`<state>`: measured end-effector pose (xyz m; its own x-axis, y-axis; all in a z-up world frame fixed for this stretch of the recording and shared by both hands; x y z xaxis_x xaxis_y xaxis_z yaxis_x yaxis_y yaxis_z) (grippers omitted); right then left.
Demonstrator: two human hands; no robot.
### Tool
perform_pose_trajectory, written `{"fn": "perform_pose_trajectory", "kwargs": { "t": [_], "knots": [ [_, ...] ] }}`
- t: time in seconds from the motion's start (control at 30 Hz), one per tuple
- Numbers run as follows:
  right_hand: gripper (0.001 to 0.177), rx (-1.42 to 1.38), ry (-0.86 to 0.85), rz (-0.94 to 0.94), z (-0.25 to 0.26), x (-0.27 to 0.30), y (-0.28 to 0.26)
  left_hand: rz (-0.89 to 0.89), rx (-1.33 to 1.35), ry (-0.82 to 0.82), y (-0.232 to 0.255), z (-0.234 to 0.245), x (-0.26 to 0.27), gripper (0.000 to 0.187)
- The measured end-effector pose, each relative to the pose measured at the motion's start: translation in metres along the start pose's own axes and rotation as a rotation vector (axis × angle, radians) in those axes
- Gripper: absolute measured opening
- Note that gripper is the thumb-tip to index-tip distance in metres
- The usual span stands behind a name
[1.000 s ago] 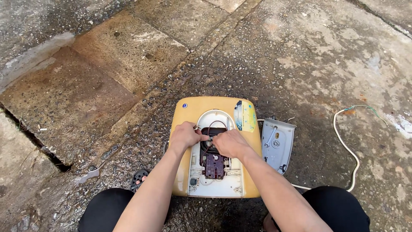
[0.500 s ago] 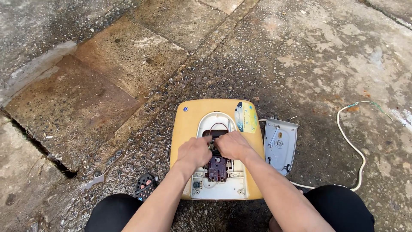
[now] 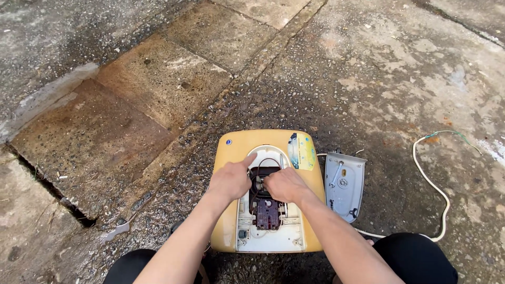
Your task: Repairing the internal wiring and components of an appliance
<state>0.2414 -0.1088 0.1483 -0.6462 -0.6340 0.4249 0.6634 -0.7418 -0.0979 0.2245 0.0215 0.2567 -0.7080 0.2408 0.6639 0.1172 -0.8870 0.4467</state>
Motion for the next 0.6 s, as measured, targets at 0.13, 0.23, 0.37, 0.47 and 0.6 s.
{"fn": "perform_pose_trajectory", "kwargs": {
  "t": [0.13,0.23,0.37,0.47,0.6],
  "knots": [
    [0.033,-0.010,0.013,-0.007,-0.002,-0.004,0.004,-0.006,-0.048,0.056,0.006,0.017,0.014,0.060],
    [0.031,-0.009,0.004,-0.011,-0.001,-0.004,0.002,-0.028,-0.075,0.042,0.003,-0.001,-0.007,0.043],
    [0.033,-0.001,0.003,-0.016,0.000,-0.003,0.002,0.040,-0.388,-0.119,-0.018,-0.053,-0.054,0.043],
    [0.035,0.006,0.005,-0.010,-0.006,-0.006,0.004,0.037,-0.460,-0.186,-0.025,-0.073,-0.066,0.051],
    [0.035,0.010,-0.002,-0.019,-0.009,-0.009,0.007,0.044,-0.530,-0.195,-0.023,-0.074,-0.063,0.059]
  ]
}}
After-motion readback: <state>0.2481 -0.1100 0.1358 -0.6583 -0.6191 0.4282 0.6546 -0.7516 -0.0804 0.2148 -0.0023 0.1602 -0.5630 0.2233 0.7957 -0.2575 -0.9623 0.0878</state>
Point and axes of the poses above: each hand's wrist, its own x-axis away from the middle knuckle, its own z-axis out of the back of the hand, y = z × x, the point moved 8 cm from there along -x, towards the middle knuckle, and after that the axes turned 12 degrees about -y, right-handed, at the moved point
